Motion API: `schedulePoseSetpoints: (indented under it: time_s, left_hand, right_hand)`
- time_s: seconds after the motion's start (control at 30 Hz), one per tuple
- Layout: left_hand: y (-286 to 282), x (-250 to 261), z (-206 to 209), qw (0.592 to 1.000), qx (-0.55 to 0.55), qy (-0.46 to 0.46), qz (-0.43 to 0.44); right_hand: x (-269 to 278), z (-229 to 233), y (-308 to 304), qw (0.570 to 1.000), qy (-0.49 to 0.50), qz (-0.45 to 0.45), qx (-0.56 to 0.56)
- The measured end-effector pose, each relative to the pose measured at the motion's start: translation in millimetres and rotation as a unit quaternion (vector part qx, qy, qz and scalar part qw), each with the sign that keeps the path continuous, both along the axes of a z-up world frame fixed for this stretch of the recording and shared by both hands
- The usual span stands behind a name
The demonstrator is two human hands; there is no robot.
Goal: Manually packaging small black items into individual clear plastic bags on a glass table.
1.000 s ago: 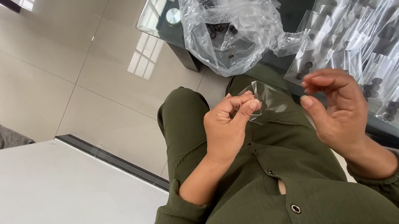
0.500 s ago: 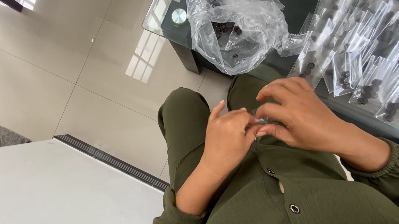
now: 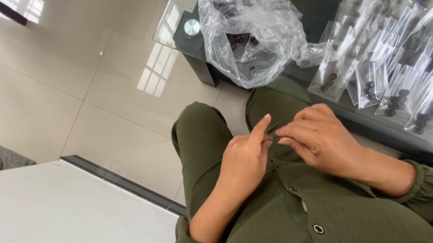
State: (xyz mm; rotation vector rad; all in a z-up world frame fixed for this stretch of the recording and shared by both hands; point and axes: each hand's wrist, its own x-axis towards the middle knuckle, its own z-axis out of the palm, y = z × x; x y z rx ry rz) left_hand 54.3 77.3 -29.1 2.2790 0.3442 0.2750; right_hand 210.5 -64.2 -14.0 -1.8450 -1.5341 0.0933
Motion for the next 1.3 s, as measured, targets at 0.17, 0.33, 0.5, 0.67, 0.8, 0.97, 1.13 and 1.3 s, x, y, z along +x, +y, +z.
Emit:
schedulePoseSetpoints:
  time_s: [0.17, 0.33, 0.5, 0.67, 0.8, 0.97, 1.13, 1.3]
  left_hand:
    - [-2.2, -4.3, -17.6, 0.998, 0.057, -0.031, -0.008]
    - [-6.5, -4.6, -25.0, 0.996, 0.073, -0.056, -0.018]
    - [-4.4, -2.9, -10.8, 0.997, 0.011, -0.066, -0.026]
    - [31.5, -0.2, 59.4, 0.966, -0.201, 0.133, -0.089]
    - [36.6, 9.4, 78.2, 0.908, -0.286, 0.269, -0.145]
    - [-14.6, -16.3, -15.4, 0.826, -0.544, 0.093, -0.118]
    - [-33.7, -34.4, -45.3, 0.829, -0.551, 0.028, -0.093]
    - [-28.0, -33.8, -18.9, 0.876, -0.481, -0.007, -0.02]
  right_hand:
    - [9.4, 3.6, -5.8, 0.985, 0.127, 0.033, -0.109]
    - [5.9, 4.6, -4.5, 0.961, 0.245, 0.083, -0.093]
    - [1.7, -6.6, -5.8, 0.96, 0.253, 0.092, -0.08]
    - [6.6, 13.2, -1.5, 0.958, 0.192, 0.173, -0.122]
    - [1.4, 39.8, 7.0, 0.939, 0.19, 0.253, -0.136]
    - [3.0, 29.6, 1.3, 0.908, 0.232, 0.291, -0.193]
    - [6.5, 31.6, 2.0, 0.891, 0.231, 0.312, -0.237]
    - [8.6, 39.1, 9.3, 0.894, 0.206, 0.318, -0.239]
